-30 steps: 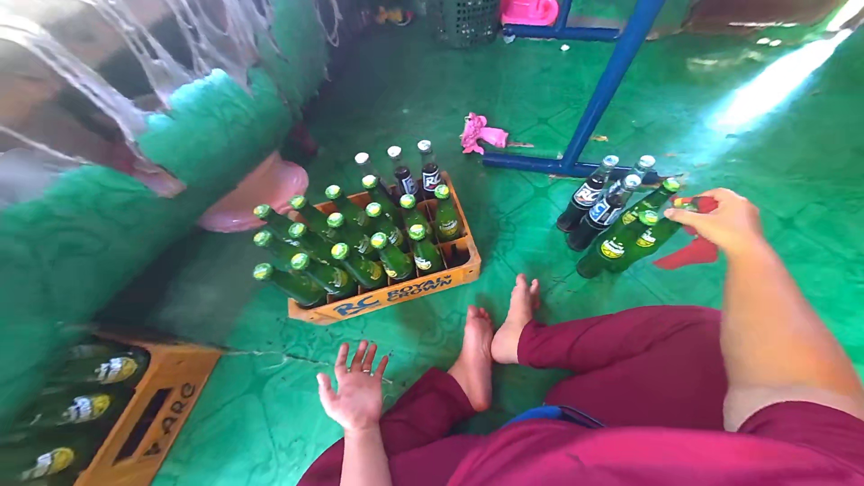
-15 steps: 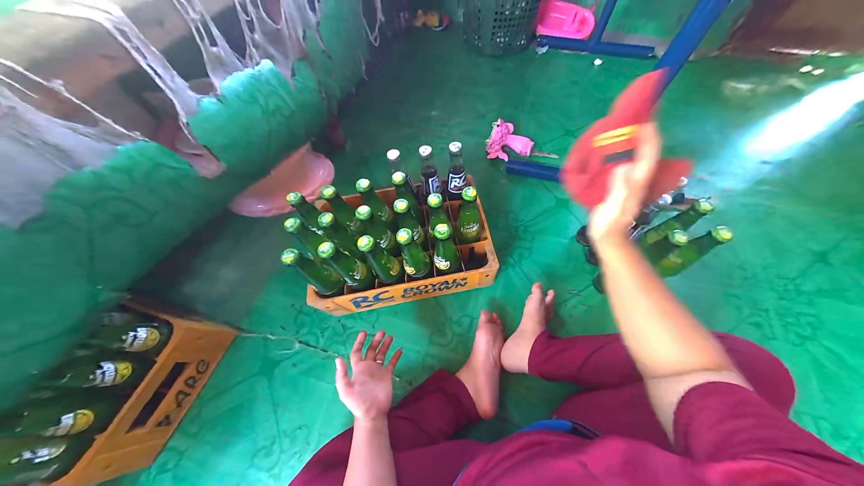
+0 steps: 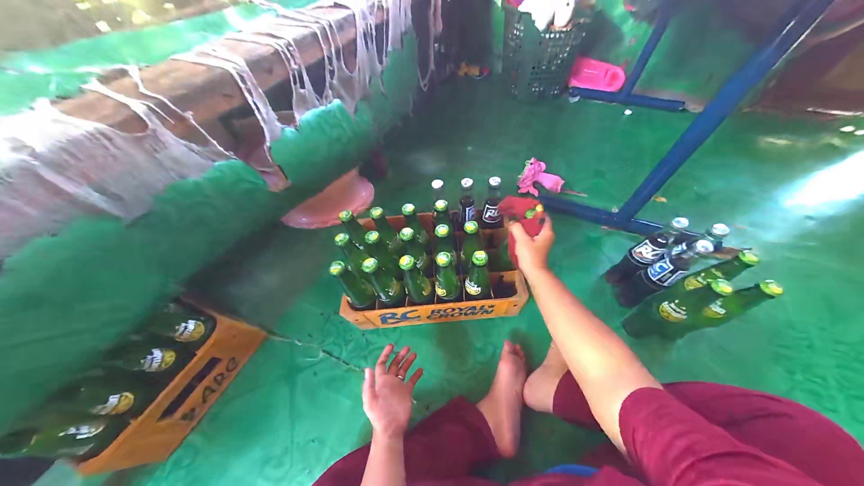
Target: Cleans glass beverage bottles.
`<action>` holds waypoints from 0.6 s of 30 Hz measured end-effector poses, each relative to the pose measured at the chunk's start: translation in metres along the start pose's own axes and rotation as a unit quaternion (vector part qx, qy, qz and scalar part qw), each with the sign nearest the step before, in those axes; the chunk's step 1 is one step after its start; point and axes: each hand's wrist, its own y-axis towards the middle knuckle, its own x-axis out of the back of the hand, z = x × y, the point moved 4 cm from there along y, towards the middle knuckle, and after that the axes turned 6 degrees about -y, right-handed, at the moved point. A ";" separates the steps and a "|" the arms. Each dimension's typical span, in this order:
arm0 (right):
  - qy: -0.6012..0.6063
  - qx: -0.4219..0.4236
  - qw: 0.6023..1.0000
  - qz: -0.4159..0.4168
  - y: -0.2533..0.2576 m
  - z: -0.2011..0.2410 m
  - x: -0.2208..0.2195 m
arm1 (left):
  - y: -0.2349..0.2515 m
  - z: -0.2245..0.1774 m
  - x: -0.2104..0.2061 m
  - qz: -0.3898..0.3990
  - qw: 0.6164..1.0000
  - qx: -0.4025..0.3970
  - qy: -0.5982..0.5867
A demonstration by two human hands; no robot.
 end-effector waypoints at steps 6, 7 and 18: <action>0.175 0.165 0.970 -0.026 -0.026 0.090 0.077 | -0.001 0.005 -0.005 0.047 0.995 -0.038 0.075; 0.191 0.184 0.964 0.009 -0.035 0.097 0.083 | -0.002 0.006 -0.008 0.050 0.993 -0.054 0.095; -0.020 0.307 0.911 0.275 -0.227 0.017 -0.052 | -0.047 -0.021 -0.060 0.082 0.888 -0.384 0.240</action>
